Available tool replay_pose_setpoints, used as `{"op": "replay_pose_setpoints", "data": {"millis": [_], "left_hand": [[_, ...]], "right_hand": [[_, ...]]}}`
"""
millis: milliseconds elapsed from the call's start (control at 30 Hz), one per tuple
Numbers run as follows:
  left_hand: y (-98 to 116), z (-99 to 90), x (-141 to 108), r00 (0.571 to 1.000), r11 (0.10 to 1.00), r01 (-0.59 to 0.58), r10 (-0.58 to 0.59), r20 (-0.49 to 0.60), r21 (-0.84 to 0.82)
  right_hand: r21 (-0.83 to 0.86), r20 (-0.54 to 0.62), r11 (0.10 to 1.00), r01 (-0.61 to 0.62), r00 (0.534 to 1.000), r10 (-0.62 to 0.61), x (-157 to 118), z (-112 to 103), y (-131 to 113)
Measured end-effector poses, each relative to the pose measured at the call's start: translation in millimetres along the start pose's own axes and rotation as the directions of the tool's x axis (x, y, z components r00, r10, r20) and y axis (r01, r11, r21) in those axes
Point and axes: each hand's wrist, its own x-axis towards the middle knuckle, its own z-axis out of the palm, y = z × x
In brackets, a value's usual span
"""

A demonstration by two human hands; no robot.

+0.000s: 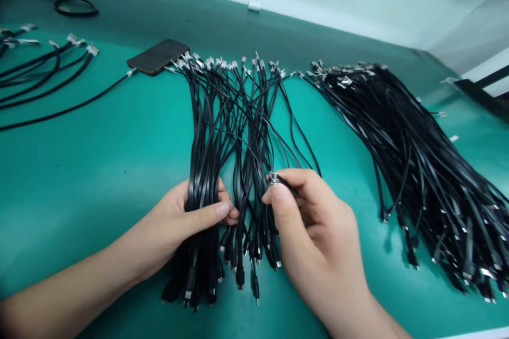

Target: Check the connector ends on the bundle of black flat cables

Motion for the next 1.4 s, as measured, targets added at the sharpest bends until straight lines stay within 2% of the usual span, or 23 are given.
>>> {"op": "replay_pose_setpoints", "data": {"millis": [33,100,167,233,333,467,600,700,800,933,1000,1133,1267,1400], "left_hand": [[1,0.3,-1,1.000,0.999,0.011,-0.011,0.003,-0.036],[4,0.8,-3,0.999,0.995,0.035,-0.036,-0.005,-0.097],[6,1.1,-4,0.998,0.989,0.052,-0.054,-0.013,-0.138],[7,1.1,-5,0.998,0.986,0.050,-0.054,-0.021,-0.157],[7,1.5,-5,0.999,0.989,0.023,-0.030,-0.041,-0.149],[5,4.0,-5,0.997,0.988,-0.002,-0.011,-0.083,-0.151],[3,6.2,-4,0.996,0.983,-0.031,0.015,-0.093,-0.182],[2,7.4,-5,0.993,0.987,-0.052,0.035,-0.115,-0.150],[4,8.3,-6,0.987,0.996,-0.065,0.055,-0.148,-0.061],[4,6.5,-5,0.994,0.999,-0.054,0.053,-0.094,-0.003],[3,4.0,-4,0.998,0.997,-0.059,0.061,-0.026,0.058],[0,-0.5,0,0.994,0.989,-0.072,0.060,0.090,0.131],[1,-0.5,1,0.995,0.980,-0.074,0.060,0.080,0.187],[2,2.2,1,0.997,0.995,-0.050,0.045,0.063,0.083]], "right_hand": [[0.019,-0.042,0.999,0.028,0.999,-0.027,-1,-1,-1],[0.037,-0.031,0.994,0.107,0.994,-0.106,-3,-2,-2],[0.042,0.083,0.983,0.179,0.980,-0.182,-4,-1,-3],[0.047,0.237,0.978,0.201,0.949,-0.207,-4,2,-3],[0.033,0.408,0.987,0.156,0.900,-0.156,-4,6,-3],[-0.011,0.487,0.995,0.096,0.870,-0.079,-3,5,-5],[-0.085,0.591,0.994,0.067,0.807,-0.004,-3,2,-9],[-0.098,0.628,0.994,0.042,0.778,0.029,-5,5,-11],[-0.045,0.601,0.999,-0.015,0.798,0.039,-4,9,-11],[0.116,0.395,0.991,-0.062,0.919,0.012,3,11,-7],[0.198,0.300,0.977,-0.080,0.954,0.018,6,11,-5],[0.327,0.244,0.943,-0.066,0.970,-0.017,8,14,0],[0.381,0.207,0.924,-0.032,0.977,-0.051,6,17,2],[0.409,0.150,0.912,-0.013,0.987,-0.053,4,16,3]]}}
